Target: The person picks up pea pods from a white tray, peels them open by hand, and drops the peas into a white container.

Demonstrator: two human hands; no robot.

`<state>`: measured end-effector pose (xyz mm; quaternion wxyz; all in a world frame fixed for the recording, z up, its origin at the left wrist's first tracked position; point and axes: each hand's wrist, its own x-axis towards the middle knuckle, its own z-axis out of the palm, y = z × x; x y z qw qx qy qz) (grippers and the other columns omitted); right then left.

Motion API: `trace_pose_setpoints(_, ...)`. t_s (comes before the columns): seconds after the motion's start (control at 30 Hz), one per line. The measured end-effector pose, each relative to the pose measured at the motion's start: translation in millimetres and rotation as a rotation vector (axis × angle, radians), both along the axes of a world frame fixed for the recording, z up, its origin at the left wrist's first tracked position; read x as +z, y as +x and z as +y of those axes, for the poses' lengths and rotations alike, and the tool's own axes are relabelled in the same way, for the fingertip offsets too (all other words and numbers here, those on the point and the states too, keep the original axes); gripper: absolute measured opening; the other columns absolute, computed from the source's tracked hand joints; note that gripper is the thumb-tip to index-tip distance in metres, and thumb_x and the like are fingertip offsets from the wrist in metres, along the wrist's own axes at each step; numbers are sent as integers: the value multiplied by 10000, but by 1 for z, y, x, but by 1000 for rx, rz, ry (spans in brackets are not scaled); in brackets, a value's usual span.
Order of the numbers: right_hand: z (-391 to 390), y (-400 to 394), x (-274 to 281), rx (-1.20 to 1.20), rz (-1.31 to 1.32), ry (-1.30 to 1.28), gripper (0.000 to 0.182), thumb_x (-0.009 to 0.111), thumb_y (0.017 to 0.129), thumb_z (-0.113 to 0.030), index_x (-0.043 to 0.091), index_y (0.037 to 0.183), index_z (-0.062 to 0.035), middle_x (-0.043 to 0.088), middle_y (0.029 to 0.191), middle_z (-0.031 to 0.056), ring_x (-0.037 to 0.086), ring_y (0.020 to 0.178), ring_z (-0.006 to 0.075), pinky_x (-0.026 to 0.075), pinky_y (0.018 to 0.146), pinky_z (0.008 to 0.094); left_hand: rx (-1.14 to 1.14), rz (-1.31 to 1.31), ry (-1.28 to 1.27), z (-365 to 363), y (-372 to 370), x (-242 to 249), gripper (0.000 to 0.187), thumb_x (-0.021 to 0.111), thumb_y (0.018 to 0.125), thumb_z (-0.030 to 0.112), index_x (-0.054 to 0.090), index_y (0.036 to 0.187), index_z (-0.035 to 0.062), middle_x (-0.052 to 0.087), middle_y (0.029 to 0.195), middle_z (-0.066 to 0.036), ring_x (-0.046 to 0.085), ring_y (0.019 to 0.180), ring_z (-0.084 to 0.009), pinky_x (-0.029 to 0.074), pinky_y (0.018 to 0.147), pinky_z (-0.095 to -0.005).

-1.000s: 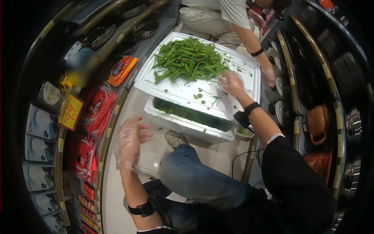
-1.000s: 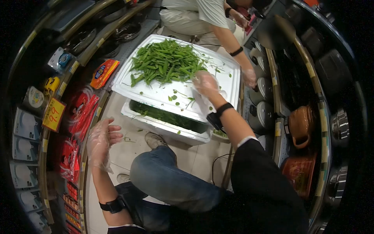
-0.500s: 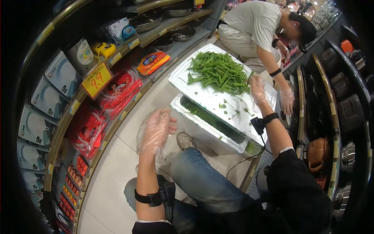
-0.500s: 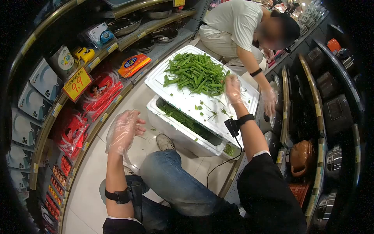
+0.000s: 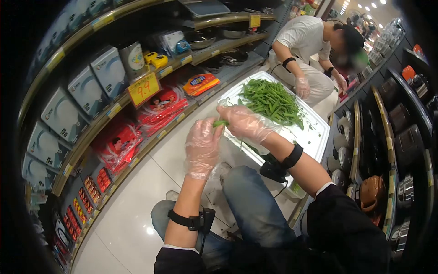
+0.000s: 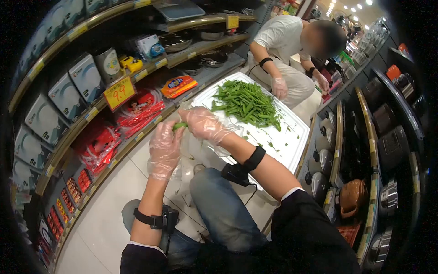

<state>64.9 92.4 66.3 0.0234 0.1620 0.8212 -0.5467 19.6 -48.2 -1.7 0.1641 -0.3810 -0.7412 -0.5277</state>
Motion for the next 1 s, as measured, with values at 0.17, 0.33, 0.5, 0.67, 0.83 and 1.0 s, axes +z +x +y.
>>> trace_pose_setpoints(0.17, -27, -22, -7, 160, 180, 660, 498, 469, 902, -448, 643, 767, -1, 600, 715, 229, 572, 691, 360, 464, 682, 432, 180, -2, -288, -39, -5, 7, 197, 552, 898, 235, 565, 888, 39, 527, 878, -162, 536, 815, -369, 427, 705, -458)
trace_pose_setpoints(0.33, -55, -24, 6, 110, -25, 1020, 557, 450, 893, -499, 664, 717, -16, 631, 766, 235, 615, 788, 397, 477, 738, 470, 100, -108, -339, -59, -16, 1, 228, 519, 914, 256, 558, 901, 31, 551, 907, -187, 539, 869, -380, 430, 728, -469)
trace_pose_setpoints(0.5, -53, -31, -9, 141, -29, 955, 540, 460, 900, -464, 671, 683, -17, 617, 694, 223, 607, 734, 394, 481, 715, 441, -173, -216, -475, -55, -18, 2, 231, 496, 919, 227, 527, 981, 6, 570, 942, -230, 542, 897, -404, 428, 755, -495)
trace_pose_setpoints(0.67, -40, -36, -21, 258, 76, 789, 518, 452, 921, -407, 659, 675, 0, 619, 710, 237, 601, 749, 406, 473, 733, 451, -228, -319, -417, -55, -16, 6, 246, 481, 924, 214, 460, 1029, -7, 570, 886, -269, 535, 874, -452, 416, 756, -516)
trace_pose_setpoints(0.83, -27, -36, -41, 345, 349, 814, 374, 515, 917, -344, 643, 868, 4, 586, 710, 226, 544, 600, 354, 451, 617, 413, -312, -280, -218, -54, -17, 8, 222, 474, 934, 214, 446, 997, 2, 570, 868, -277, 533, 840, -465, 401, 695, -522)
trace_pose_setpoints(1.0, -78, -19, -8, -338, -5, -297, 307, 568, 909, -334, 593, 831, -38, 512, 621, 81, 476, 524, 167, 381, 497, 328, -201, -248, -135, -48, -10, 8, 226, 458, 950, 227, 434, 1012, 11, 560, 836, -286, 517, 803, -486, 400, 648, -521)
